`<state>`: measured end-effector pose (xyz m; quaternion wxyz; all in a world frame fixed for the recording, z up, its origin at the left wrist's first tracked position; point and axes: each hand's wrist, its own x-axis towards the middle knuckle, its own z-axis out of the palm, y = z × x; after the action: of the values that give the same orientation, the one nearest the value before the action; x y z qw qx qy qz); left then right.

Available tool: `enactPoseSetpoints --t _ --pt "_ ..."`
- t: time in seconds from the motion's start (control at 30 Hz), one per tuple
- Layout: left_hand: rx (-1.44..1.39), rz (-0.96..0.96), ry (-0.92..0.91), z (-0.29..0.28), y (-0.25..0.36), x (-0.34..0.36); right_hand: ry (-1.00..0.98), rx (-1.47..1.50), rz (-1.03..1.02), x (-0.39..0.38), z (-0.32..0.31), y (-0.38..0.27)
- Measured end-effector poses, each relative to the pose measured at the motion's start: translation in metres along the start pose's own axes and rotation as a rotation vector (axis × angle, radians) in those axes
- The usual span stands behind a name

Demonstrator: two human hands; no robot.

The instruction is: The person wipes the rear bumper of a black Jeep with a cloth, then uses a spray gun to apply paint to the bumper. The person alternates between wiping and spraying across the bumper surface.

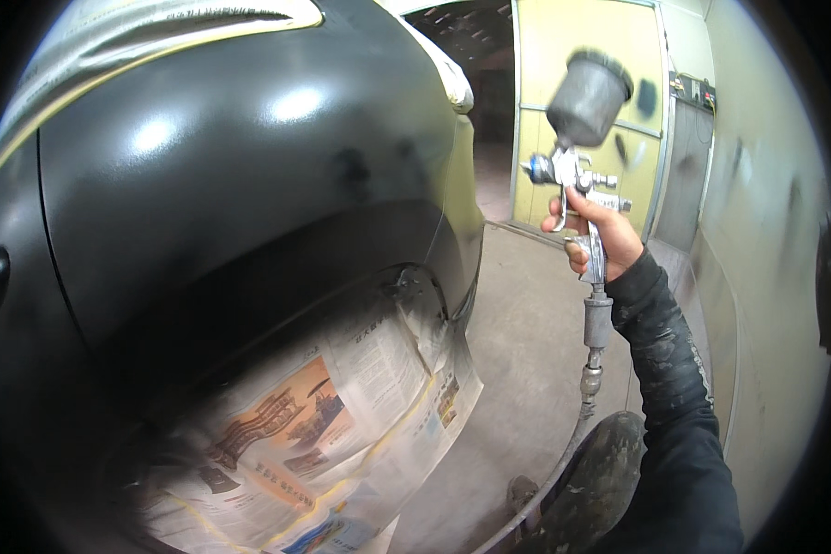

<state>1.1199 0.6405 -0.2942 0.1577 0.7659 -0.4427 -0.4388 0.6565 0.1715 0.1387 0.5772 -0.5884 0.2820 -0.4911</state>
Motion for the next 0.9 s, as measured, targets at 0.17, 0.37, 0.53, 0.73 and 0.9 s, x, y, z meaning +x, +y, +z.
enactPoseSetpoints --t 0.17,0.37,0.53,0.73,0.9 --pt "-0.004 0.026 0.021 0.004 -0.009 -0.007 0.421 -0.093 0.141 -0.014 -0.103 0.05" --pt "-0.035 0.043 0.077 0.023 -0.027 -0.031 0.499 -0.205 0.08 -0.037 -0.081 0.025" --pt "-0.068 0.05 0.116 0.047 -0.048 -0.053 0.195 -0.294 -0.069 -0.055 0.067 -0.042" --pt "-0.114 0.047 0.143 0.081 -0.065 -0.081 -0.287 -0.467 -0.249 -0.102 0.246 -0.079" --pt "-0.227 -0.056 0.123 0.089 -0.047 -0.093 -0.992 -0.52 -0.192 -0.141 0.339 -0.088"
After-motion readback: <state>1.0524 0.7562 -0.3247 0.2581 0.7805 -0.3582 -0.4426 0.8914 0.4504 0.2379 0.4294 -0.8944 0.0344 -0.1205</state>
